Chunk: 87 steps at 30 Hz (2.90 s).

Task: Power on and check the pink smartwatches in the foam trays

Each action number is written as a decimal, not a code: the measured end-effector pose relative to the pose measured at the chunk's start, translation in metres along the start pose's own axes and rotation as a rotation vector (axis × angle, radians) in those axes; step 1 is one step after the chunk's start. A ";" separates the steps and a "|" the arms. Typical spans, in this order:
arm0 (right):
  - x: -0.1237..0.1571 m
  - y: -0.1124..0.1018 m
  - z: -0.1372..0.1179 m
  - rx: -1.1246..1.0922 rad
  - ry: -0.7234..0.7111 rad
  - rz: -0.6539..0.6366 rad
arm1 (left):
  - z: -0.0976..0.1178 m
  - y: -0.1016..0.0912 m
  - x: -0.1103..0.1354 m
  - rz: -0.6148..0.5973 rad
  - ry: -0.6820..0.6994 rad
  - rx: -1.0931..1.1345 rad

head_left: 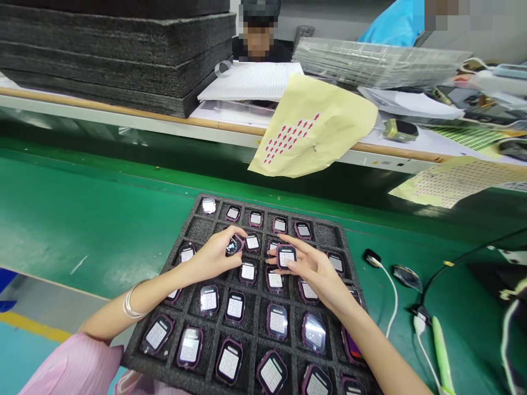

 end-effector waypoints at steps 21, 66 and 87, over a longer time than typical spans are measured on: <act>0.001 -0.002 0.000 0.020 0.015 -0.001 | 0.004 0.000 0.003 -0.015 0.027 -0.002; 0.013 0.006 -0.010 -0.063 -0.001 0.129 | -0.019 -0.001 0.004 0.103 -0.032 0.167; 0.011 -0.002 -0.009 -0.097 0.045 0.141 | -0.001 0.006 0.009 0.020 0.004 0.044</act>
Point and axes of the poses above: each hand's wrist, its own x-axis away from the middle knuckle, its own y-axis out of the palm, z = x × y, the point moved 7 cm from there along -x, towards the middle knuckle, and after that the axes turned 7 degrees about -z, right-handed, at the moved point
